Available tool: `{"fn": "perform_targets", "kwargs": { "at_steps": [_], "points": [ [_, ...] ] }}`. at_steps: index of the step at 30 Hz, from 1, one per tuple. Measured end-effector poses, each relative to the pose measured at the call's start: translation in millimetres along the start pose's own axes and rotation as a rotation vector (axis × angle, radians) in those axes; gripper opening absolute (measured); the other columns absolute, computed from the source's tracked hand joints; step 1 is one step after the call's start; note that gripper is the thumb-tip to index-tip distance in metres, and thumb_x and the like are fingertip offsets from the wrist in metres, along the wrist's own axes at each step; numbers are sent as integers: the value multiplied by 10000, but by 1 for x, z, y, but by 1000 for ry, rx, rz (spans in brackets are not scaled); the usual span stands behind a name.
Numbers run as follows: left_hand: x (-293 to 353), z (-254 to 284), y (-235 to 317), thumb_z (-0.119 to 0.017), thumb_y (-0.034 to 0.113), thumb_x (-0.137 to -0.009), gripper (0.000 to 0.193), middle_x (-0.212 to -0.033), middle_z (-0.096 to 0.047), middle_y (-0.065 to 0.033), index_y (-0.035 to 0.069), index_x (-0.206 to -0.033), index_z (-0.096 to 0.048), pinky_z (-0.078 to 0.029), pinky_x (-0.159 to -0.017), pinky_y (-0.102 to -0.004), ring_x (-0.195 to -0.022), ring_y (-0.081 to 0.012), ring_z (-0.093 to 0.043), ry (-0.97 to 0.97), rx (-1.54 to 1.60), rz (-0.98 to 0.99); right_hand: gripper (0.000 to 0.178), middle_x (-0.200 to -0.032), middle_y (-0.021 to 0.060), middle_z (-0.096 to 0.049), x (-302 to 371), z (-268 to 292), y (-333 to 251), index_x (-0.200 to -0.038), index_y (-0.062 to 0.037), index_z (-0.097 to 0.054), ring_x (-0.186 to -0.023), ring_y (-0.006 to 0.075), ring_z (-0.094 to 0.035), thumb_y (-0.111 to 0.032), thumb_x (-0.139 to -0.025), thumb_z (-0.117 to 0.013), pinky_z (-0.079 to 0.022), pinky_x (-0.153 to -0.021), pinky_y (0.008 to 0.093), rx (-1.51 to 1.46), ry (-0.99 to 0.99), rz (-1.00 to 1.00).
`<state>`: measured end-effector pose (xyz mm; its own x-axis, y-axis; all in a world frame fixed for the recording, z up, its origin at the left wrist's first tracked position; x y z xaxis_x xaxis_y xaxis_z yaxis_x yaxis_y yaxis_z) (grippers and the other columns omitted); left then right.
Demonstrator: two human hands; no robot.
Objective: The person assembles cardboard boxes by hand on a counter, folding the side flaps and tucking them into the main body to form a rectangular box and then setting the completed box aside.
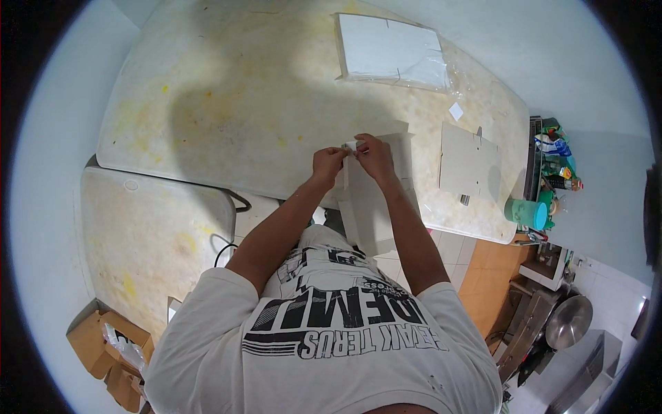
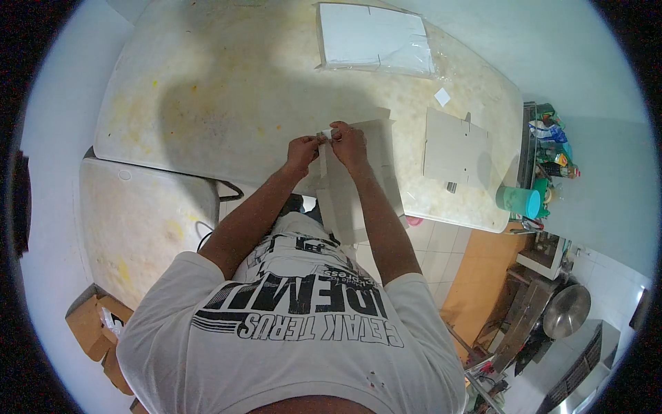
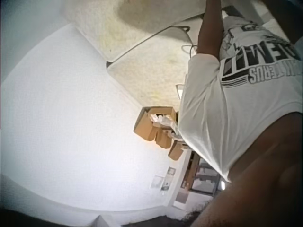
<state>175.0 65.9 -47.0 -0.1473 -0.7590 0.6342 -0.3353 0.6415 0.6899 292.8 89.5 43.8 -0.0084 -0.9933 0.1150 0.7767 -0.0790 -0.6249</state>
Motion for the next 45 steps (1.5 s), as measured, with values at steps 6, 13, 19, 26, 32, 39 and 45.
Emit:
{"fn": "perform_targets", "kwargs": {
  "at_steps": [6,13,19,26,32,39,45],
  "points": [
    [2,0,1,-678,144,-756,154,-603,-560,-14,-4,-741,-636,-369,-467,-234,-519,-80,-474,16,-9,-14,333,-765,115,-660,-1,-5,8,-1012,-55,-611,-690,206,-652,-54,-685,-676,-513,-643,307,59,43,62],
    [4,10,-2,-675,178,-786,197,-630,-555,-8,-13,-803,-635,-374,-493,-231,-540,-76,-458,164,-152,-89,359,-772,118,-661,1,-12,4,-1037,-59,-621,-705,206,-653,-94,-682,-664,-513,-667,308,20,-33,18],
    [6,4,3,-667,197,-791,222,-646,-556,-9,-15,-851,-640,-377,-503,-229,-558,-77,-457,62,-156,-147,382,-789,128,-660,3,-7,11,-1054,-51,-615,-719,203,-650,-86,-677,-658,-513,-680,309,45,-2,-74],
    [12,6,6,-672,234,-774,240,-661,-595,-34,-3,-811,-652,-409,-544,-272,-592,-94,-498,95,-279,-161,403,-815,55,-650,9,-8,4,-1095,-122,-573,-822,250,-595,-124,-696,-633,-431,-804,409,-36,0,-102],
    [10,8,-1,-671,243,-786,294,-727,-610,-56,-30,-889,-636,-430,-580,-257,-635,-104,-523,91,-281,-157,455,-707,67,-653,7,-4,3,-1101,-105,-582,-682,250,-637,-120,-656,-672,-503,-668,359,144,156,18],
    [11,7,-7,-654,196,-810,273,-813,-612,-48,-36,-950,-625,-480,-665,-244,-708,-115,-560,13,-176,-116,522,-735,89,-660,9,3,-6,-1167,-94,-547,-707,241,-644,-135,-663,-677,-511,-680,345,102,29,-80],
    [5,12,-14,-680,224,-760,246,-649,-594,-50,-14,-808,-643,-432,-542,-243,-587,-108,-548,65,-240,-150,540,-796,101,-656,10,-2,3,-1203,-64,-513,-718,185,-641,-88,-686,-667,-526,-672,301,-76,-153,-142]
  ]
}}
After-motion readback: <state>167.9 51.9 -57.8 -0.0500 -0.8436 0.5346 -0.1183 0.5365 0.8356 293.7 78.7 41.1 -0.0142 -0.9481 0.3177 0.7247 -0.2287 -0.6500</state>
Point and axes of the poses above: each hand's wrist, its own x-axis away from the middle knuckle, its own z-axis out of the back of the hand, y = z × x, the point moved 9 cm from there along -x, towards the middle knuckle
